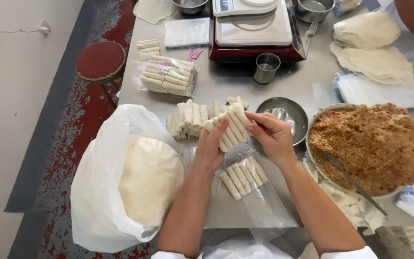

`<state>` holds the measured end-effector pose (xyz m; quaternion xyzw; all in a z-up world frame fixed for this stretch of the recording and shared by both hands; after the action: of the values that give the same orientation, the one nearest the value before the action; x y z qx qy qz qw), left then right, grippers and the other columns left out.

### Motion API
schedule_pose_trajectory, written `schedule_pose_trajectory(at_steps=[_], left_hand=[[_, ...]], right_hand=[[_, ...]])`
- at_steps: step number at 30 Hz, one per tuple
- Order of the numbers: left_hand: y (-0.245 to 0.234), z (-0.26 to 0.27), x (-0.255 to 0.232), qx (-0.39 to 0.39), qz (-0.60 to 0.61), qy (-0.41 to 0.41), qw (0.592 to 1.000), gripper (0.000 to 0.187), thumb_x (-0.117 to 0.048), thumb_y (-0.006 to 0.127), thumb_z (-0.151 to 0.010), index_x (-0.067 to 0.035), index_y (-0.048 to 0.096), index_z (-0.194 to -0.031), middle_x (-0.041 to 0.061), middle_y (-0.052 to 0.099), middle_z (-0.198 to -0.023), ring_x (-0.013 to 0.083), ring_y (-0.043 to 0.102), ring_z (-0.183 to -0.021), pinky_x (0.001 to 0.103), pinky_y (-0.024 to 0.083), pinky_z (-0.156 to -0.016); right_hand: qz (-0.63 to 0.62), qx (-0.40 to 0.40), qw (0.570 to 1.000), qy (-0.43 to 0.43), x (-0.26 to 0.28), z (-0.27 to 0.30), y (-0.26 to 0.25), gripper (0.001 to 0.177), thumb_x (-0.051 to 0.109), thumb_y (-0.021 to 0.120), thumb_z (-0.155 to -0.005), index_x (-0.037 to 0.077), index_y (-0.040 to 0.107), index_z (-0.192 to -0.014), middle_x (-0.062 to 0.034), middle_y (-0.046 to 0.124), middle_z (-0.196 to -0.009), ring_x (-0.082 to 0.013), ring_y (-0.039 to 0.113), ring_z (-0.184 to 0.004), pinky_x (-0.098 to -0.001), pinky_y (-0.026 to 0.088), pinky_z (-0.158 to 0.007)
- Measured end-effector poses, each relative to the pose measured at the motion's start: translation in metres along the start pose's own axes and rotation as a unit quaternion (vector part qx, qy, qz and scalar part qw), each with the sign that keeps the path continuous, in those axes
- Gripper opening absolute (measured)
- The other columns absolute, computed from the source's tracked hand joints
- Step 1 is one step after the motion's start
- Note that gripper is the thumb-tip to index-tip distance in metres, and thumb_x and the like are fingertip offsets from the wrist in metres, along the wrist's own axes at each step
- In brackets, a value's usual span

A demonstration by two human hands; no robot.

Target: Packaging finished spring rolls into plastic bags at a food production station.

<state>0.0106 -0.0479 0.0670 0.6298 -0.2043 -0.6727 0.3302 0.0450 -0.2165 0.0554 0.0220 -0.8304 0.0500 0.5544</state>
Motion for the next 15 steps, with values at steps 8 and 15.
schedule_pose_trajectory(at_steps=[8, 15], left_hand=[[0.007, 0.031, 0.074, -0.013, 0.035, -0.041, 0.998, 0.020, -0.026, 0.078, -0.097, -0.009, 0.076, -0.108, 0.014, 0.080, -0.108, 0.0219, 0.077, -0.096, 0.039, 0.065, -0.081], [0.007, 0.092, 0.058, 0.210, -0.168, 0.032, 0.963, 0.106, -0.052, 0.086, -0.083, -0.001, 0.035, -0.161, 0.032, 0.044, -0.157, 0.0352, 0.048, -0.141, 0.050, 0.046, -0.112]], right_hand=[[-0.245, -0.041, 0.967, -0.053, 0.025, 0.080, 0.009, 0.097, -0.017, 0.079, -0.078, 0.007, 0.032, -0.160, -0.0174, 0.060, -0.147, -0.0269, 0.062, -0.130, -0.0445, 0.059, -0.106], [-0.316, -0.127, 0.940, 0.005, 0.030, 0.145, -0.059, 0.092, -0.024, 0.076, -0.075, 0.010, 0.043, -0.154, -0.0201, 0.058, -0.150, -0.0365, 0.061, -0.135, -0.0546, 0.058, -0.109]])
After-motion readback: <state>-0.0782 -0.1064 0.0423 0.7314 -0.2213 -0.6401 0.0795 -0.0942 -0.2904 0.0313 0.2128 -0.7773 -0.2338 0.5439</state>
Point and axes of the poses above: each hand's wrist, its own z-axis away from the middle knuckle, its own y-axis out of the palm, x = y × z, the point moved 5 cm from there along -z, towards the middle knuckle
